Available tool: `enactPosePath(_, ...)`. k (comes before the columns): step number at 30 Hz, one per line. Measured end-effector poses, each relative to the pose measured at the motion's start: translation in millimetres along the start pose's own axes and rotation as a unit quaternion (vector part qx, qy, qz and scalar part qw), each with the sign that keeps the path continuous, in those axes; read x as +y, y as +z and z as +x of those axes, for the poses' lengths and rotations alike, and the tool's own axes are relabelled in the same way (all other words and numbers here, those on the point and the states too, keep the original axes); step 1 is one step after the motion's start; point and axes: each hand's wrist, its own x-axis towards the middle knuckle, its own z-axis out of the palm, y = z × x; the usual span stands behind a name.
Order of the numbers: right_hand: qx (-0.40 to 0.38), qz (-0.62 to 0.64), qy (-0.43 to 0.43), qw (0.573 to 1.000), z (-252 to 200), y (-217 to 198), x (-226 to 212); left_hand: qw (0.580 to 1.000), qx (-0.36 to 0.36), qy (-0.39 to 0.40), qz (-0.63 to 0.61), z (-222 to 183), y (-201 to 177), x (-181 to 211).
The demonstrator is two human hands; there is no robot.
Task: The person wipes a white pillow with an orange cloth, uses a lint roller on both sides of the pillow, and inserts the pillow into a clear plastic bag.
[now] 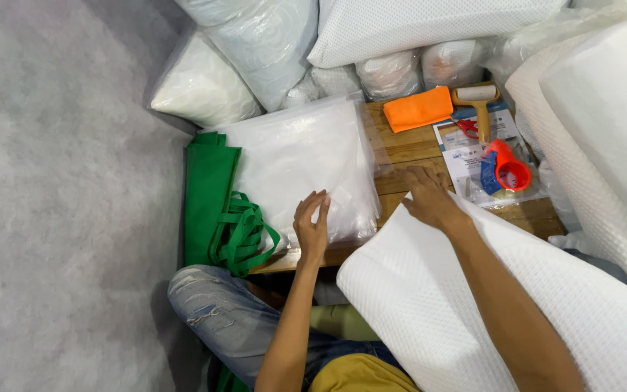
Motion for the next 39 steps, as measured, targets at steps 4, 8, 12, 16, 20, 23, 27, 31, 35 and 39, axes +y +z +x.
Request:
enactPosePath(4, 0.025, 0.237, -0.012, 0.971, -8.7, -2.7, -41.1, 0.999, -0.007, 0.033, -0.012, -15.1, 6.0, 1.6)
enactPosePath(8, 0.001, 0.638, 0.105, 0.763, -14.0, -5.2, -72.0, 0.997, 0.011, 0.069, -0.034, -19.4, 11.3, 18.9)
enactPosePath(12, -0.038, 0.728, 0.172, 0.662, -3.2, -5.8, -65.1, 0.995, 0.016, 0.097, -0.031, -26.0, 17.7, 38.2)
enactPosePath(16, 0.027, 0.73, 0.135, 0.67, -2.2, -1.2, -58.8, 0.975, -0.058, 0.215, -0.005, -46.0, 32.0, 45.7)
enactPosePath(20, 0.086, 0.739, 0.112, 0.659, 1.3, 1.0, -44.1, 0.956, -0.048, 0.288, 0.042, -59.2, 28.4, 56.4)
enactPosePath(23, 0.118, 0.763, 0.105, 0.626, -2.8, -15.1, -44.5, 0.961, -0.004, 0.273, 0.044, -68.1, 15.7, 48.9)
enactPosePath(27, 0.181, 0.776, 0.088, 0.598, 3.6, -16.0, -15.2, 0.967, 0.046, 0.238, 0.074, -70.2, -8.1, 14.7)
enactPosePath(31, 0.224, 0.805, 0.076, 0.543, -3.3, -39.6, -7.6, 0.986, 0.086, 0.05, 0.134, -68.2, -29.8, -19.7)
enactPosePath(35, 0.26, 0.843, 0.069, 0.465, 2.1, -39.7, 18.4, 0.959, 0.007, -0.158, 0.235, -71.8, -42.2, -56.5)
enactPosePath(39, 0.225, 0.879, 0.016, 0.419, -27.3, -89.0, 1.0, 0.947, 0.02, -0.174, 0.269, -81.7, -42.1, -74.0)
